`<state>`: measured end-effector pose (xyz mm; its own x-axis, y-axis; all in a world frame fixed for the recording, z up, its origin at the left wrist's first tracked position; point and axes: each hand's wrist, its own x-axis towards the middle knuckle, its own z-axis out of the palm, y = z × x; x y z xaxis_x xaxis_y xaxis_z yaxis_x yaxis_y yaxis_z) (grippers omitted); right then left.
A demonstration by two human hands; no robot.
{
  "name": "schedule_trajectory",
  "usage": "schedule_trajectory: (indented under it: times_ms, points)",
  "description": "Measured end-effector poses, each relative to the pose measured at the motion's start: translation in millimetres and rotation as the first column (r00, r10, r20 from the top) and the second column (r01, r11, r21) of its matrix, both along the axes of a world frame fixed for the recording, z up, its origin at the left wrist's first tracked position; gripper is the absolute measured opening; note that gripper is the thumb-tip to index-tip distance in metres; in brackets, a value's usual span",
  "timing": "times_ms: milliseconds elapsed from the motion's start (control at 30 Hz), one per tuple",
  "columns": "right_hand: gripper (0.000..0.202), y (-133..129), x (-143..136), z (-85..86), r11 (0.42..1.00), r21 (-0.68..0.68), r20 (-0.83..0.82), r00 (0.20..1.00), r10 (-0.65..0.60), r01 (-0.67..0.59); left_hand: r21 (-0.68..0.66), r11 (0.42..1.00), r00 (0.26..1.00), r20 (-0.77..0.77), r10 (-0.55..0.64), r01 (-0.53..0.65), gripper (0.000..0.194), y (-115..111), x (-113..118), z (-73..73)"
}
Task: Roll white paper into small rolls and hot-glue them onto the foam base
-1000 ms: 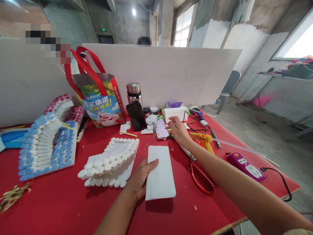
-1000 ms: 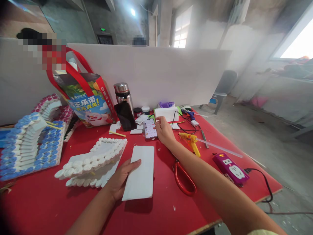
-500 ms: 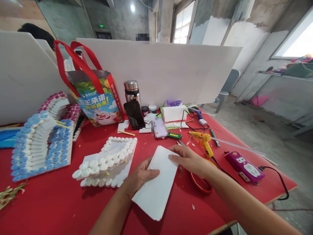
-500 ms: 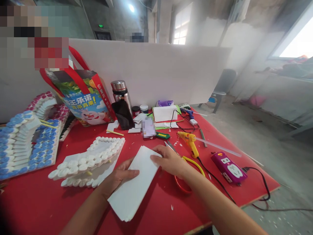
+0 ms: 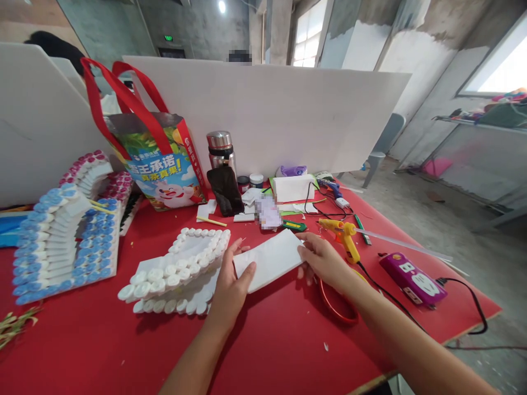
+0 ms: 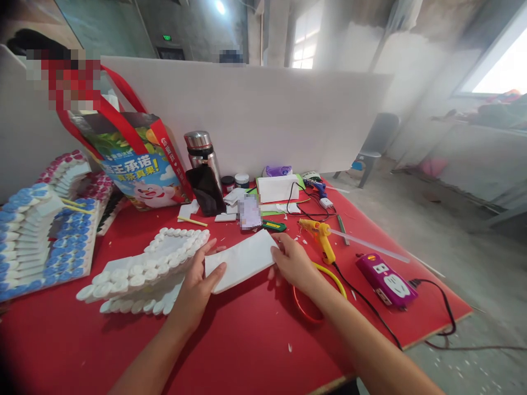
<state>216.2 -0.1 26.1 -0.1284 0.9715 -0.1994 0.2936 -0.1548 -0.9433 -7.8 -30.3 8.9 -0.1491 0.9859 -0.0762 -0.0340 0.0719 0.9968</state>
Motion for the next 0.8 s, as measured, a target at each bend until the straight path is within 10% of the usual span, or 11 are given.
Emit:
schedule_trajectory:
  times_ms: [300, 600, 800]
  points:
    - [0.034, -10.4, 11.6, 10.5, 0.924, 0.362, 0.552, 0.827, -0.107, -0.123, 0.26, 0.962, 0.821, -0.565, 0.079, 0.087, 0.05, 6.3, -4.5, -19.2]
    - [0.036, -52.7, 25.7, 11.9, 0.935, 0.332, 0.639, 0.758, -0.128, -0.123, 0.254, 0.924, 0.578, -0.815, 0.045, 0.286, 0.048, -0.1, 0.8, -24.7]
    - [0.027, -69.4, 31.2, -6.7, 0.922, 0.296, 0.725, 0.687, -0.047, -0.249, 0.306, 0.896, 0.6, -0.798, 0.058, 0.322, 0.03, 8.5, -3.9, -36.5]
